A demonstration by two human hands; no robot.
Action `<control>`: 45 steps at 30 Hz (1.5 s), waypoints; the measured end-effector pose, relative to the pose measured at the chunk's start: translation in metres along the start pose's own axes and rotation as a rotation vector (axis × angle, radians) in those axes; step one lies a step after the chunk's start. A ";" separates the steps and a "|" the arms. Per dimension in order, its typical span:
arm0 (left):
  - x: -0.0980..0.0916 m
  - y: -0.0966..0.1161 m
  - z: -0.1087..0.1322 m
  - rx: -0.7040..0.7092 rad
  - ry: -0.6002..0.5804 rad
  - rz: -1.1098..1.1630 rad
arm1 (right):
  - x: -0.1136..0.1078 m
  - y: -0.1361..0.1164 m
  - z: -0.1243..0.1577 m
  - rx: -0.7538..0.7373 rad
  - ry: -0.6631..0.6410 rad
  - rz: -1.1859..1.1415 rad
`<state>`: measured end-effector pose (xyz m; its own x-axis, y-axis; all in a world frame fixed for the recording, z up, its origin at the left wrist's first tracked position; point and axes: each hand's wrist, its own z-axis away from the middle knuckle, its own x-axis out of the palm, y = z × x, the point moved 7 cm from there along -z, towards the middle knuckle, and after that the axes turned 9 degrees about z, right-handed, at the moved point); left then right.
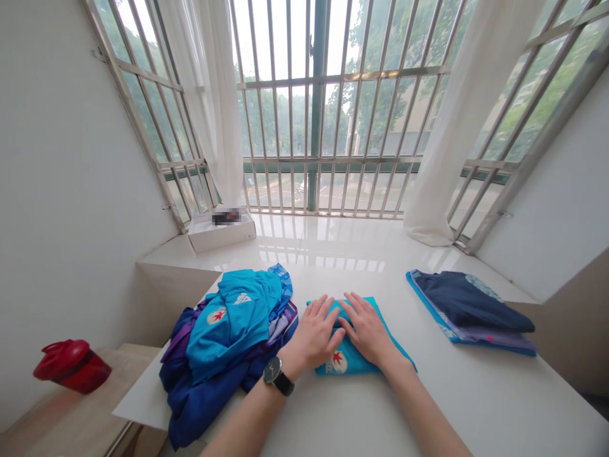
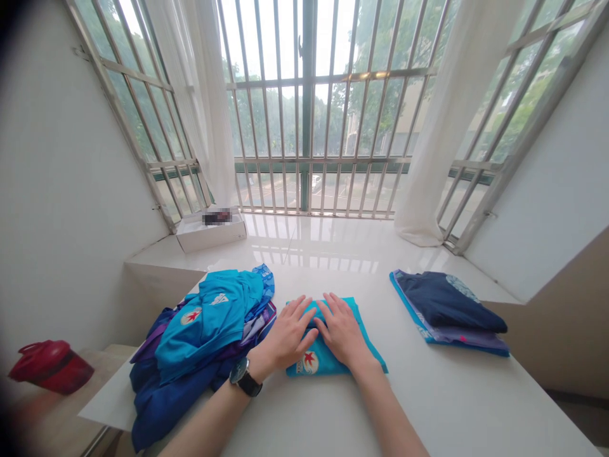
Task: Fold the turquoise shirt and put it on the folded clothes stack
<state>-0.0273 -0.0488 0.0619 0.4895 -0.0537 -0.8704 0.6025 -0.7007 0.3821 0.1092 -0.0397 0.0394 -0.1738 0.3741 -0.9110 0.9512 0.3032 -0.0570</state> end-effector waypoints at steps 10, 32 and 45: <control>0.031 -0.010 0.005 -0.009 -0.138 -0.045 | 0.026 0.033 0.004 0.136 -0.228 0.056; 0.026 -0.008 0.008 -0.017 -0.128 0.005 | 0.033 0.035 0.013 0.197 -0.300 0.034; 0.030 -0.011 0.007 -0.005 -0.138 0.006 | 0.032 0.035 0.013 0.211 -0.334 0.026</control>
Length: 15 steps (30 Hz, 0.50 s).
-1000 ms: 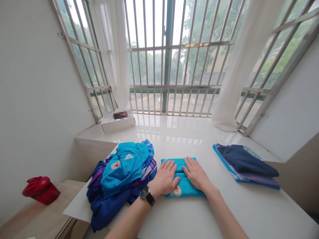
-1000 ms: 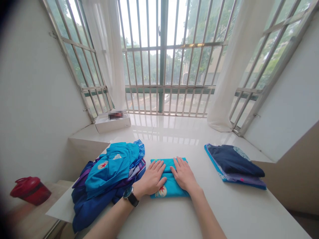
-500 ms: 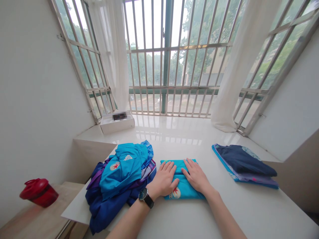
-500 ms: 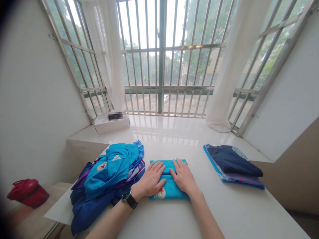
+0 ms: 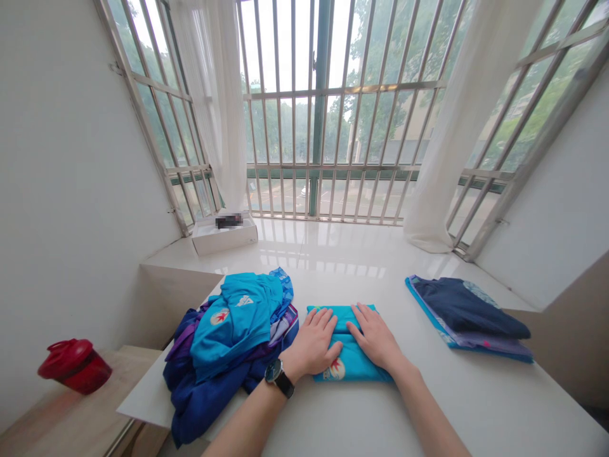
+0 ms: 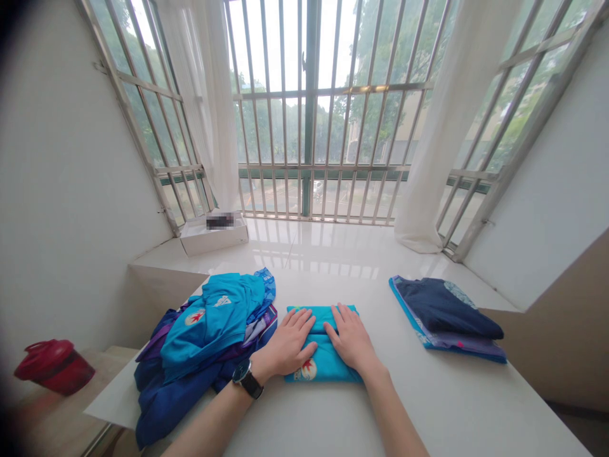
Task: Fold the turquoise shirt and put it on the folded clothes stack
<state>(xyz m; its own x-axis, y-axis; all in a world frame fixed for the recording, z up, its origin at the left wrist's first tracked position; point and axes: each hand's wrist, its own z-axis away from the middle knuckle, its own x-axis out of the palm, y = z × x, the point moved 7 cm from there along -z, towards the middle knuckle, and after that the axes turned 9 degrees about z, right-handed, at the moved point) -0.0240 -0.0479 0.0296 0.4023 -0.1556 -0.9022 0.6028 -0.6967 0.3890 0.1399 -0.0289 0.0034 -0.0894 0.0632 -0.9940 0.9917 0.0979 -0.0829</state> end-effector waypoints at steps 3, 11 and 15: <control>0.000 0.000 0.000 0.002 0.004 -0.002 | 0.000 0.000 0.000 0.004 0.005 -0.006; 0.000 -0.001 0.001 0.008 -0.009 -0.014 | 0.003 0.001 0.001 0.005 -0.013 0.029; 0.000 0.000 0.001 0.020 -0.039 -0.021 | 0.007 0.001 0.003 0.003 -0.045 0.052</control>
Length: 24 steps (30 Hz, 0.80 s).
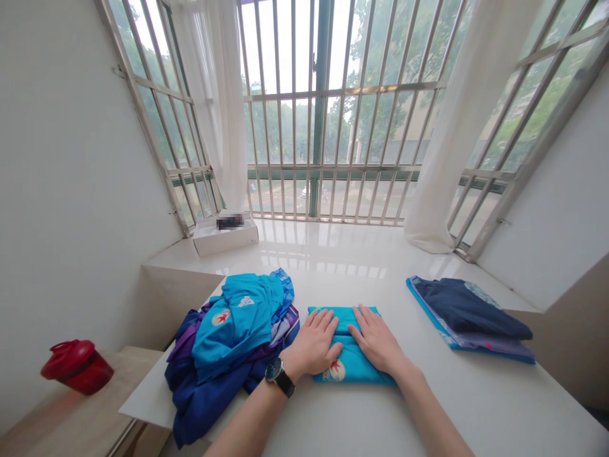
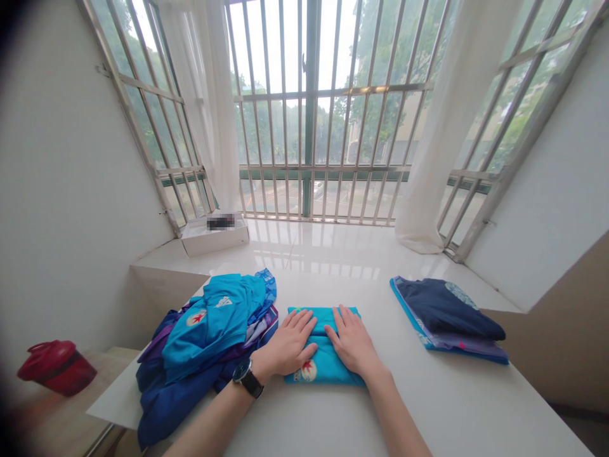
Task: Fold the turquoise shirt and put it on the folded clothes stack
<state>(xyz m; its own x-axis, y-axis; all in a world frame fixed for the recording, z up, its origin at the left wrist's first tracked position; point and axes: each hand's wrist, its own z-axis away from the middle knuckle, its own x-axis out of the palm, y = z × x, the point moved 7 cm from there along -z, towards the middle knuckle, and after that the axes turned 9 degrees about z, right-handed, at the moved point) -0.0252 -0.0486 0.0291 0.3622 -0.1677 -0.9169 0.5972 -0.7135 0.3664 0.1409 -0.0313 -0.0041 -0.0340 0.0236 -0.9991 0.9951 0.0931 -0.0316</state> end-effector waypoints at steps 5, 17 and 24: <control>0.000 0.000 0.001 0.004 -0.001 0.009 | 0.001 0.000 0.003 0.013 0.007 -0.012; 0.001 -0.001 0.000 0.003 0.030 0.005 | -0.003 -0.001 0.004 0.012 -0.006 -0.011; 0.003 -0.004 0.001 0.025 0.031 -0.010 | 0.001 0.001 0.004 -0.003 0.012 -0.001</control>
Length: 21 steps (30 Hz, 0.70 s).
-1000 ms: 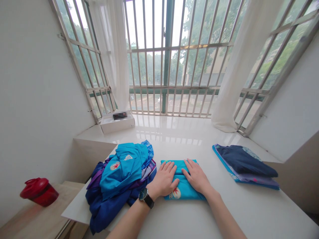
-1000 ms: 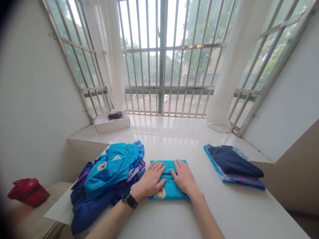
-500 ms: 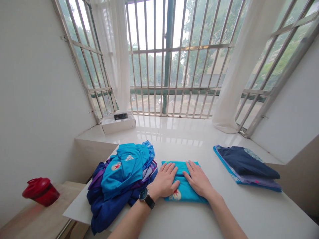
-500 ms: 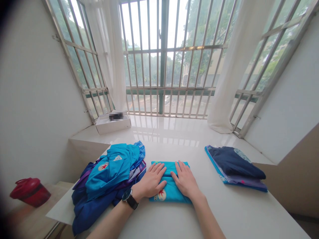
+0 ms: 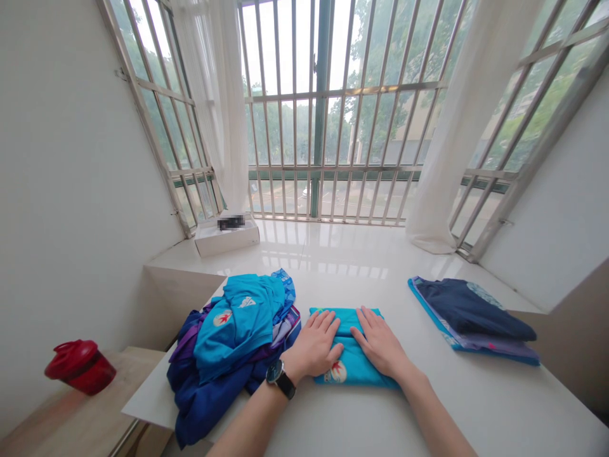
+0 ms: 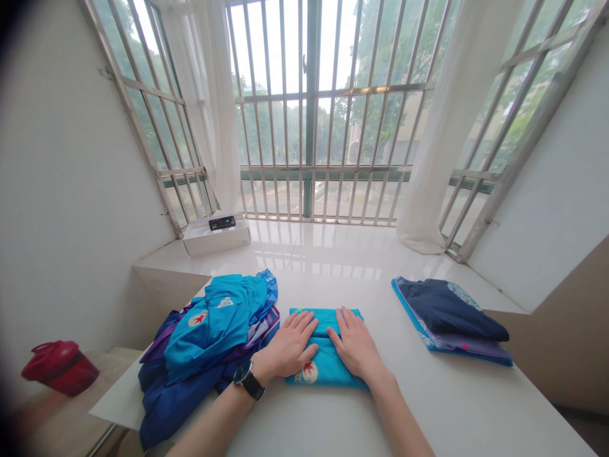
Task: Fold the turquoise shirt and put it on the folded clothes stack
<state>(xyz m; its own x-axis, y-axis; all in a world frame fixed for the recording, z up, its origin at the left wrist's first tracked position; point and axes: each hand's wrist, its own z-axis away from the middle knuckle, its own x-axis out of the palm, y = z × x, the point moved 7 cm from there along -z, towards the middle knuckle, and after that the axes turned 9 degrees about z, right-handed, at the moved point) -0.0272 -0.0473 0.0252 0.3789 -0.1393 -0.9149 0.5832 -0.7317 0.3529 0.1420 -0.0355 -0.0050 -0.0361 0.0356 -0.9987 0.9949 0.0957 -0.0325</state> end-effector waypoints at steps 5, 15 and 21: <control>0.001 0.001 0.001 0.003 -0.029 0.007 | 0.000 0.000 0.002 -0.002 -0.022 0.011; 0.000 0.010 0.009 -0.010 -0.027 0.023 | 0.000 -0.001 0.012 0.012 -0.012 -0.009; 0.000 0.015 0.013 -0.011 -0.022 0.039 | -0.002 -0.003 0.019 0.003 -0.016 -0.002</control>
<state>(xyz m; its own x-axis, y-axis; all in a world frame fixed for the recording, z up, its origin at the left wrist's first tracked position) -0.0282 -0.0669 0.0278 0.3855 -0.1826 -0.9045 0.5759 -0.7183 0.3905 0.1407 -0.0546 -0.0037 -0.0363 0.0196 -0.9992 0.9951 0.0925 -0.0343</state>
